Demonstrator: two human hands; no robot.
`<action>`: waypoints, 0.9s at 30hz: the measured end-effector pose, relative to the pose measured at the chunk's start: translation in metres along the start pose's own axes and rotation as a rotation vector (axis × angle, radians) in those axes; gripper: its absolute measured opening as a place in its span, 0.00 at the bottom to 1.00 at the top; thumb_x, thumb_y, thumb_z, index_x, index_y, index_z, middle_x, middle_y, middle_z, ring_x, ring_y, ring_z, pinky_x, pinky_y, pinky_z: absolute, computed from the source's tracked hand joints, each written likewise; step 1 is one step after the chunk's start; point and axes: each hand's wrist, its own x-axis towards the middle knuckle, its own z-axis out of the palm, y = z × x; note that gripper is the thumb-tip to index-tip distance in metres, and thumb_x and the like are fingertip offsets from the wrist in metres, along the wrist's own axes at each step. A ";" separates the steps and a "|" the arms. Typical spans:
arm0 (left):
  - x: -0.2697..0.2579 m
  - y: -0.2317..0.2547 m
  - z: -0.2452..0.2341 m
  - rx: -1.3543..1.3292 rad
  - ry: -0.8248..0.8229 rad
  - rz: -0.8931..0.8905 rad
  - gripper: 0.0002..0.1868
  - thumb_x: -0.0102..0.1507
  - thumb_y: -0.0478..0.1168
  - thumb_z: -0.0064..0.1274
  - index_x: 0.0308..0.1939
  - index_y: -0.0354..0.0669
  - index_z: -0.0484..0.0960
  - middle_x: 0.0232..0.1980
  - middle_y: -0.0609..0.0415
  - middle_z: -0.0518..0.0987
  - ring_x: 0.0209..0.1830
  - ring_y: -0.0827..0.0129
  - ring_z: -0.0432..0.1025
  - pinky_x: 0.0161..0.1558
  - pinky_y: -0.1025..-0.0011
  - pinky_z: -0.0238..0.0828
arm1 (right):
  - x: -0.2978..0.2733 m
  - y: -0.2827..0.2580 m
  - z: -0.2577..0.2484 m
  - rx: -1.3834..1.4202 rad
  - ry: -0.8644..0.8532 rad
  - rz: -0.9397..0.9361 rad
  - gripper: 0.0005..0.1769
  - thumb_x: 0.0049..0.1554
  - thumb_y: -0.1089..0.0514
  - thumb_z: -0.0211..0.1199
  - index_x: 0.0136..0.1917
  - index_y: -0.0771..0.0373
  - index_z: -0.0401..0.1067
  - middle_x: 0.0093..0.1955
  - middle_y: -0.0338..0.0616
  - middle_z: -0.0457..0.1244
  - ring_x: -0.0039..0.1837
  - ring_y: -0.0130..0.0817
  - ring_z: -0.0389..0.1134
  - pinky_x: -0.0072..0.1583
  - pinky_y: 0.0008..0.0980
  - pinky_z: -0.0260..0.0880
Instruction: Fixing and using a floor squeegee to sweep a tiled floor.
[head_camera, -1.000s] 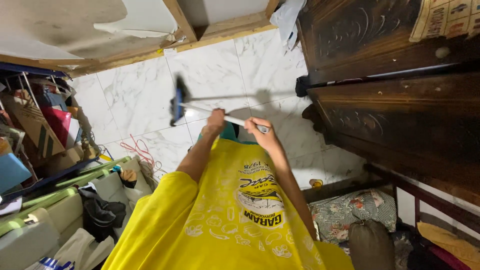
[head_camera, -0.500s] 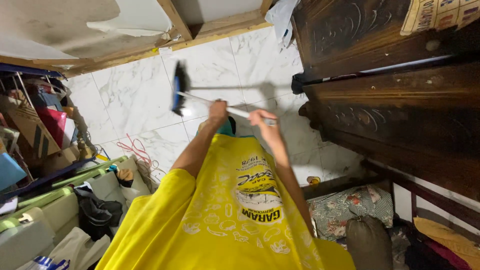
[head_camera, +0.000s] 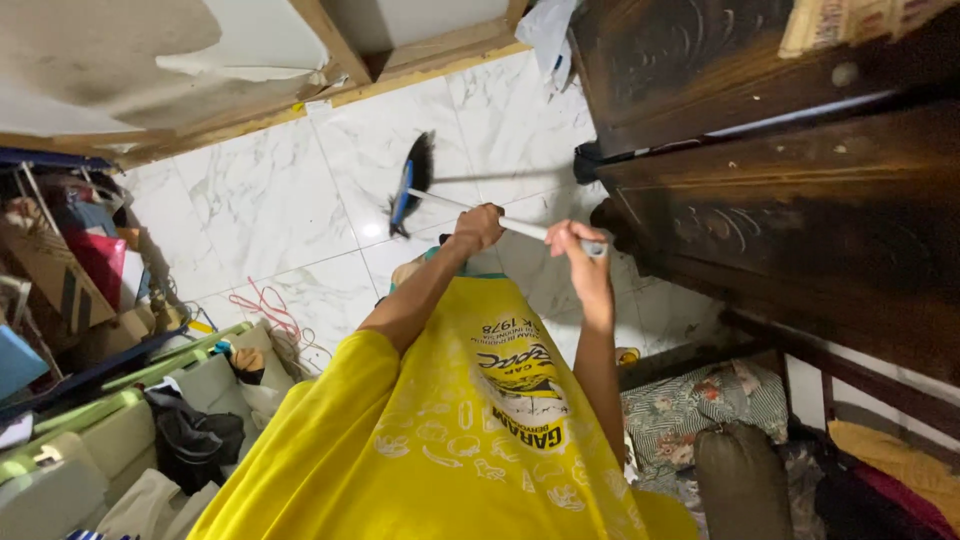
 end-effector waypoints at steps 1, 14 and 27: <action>0.001 0.003 -0.003 0.003 -0.003 0.007 0.17 0.60 0.49 0.58 0.50 0.51 0.84 0.53 0.46 0.82 0.54 0.49 0.75 0.56 0.52 0.69 | 0.006 -0.018 0.006 -0.003 0.007 -0.002 0.20 0.75 0.60 0.54 0.39 0.60 0.69 0.38 0.42 0.66 0.49 0.31 0.71 0.58 0.36 0.76; 0.025 -0.122 0.036 0.016 0.200 -0.050 0.13 0.56 0.38 0.58 0.44 0.45 0.85 0.53 0.44 0.79 0.52 0.47 0.76 0.52 0.50 0.73 | 0.006 0.014 0.092 0.025 -0.061 0.193 0.09 0.68 0.62 0.55 0.49 0.66 0.74 0.47 0.44 0.68 0.47 0.30 0.70 0.53 0.30 0.73; -0.020 0.011 -0.055 0.028 -0.107 0.029 0.20 0.64 0.54 0.55 0.52 0.47 0.83 0.55 0.43 0.82 0.57 0.49 0.76 0.58 0.55 0.73 | 0.031 -0.032 0.022 -0.026 -0.045 0.130 0.20 0.73 0.58 0.53 0.38 0.62 0.66 0.40 0.42 0.63 0.46 0.29 0.67 0.51 0.31 0.71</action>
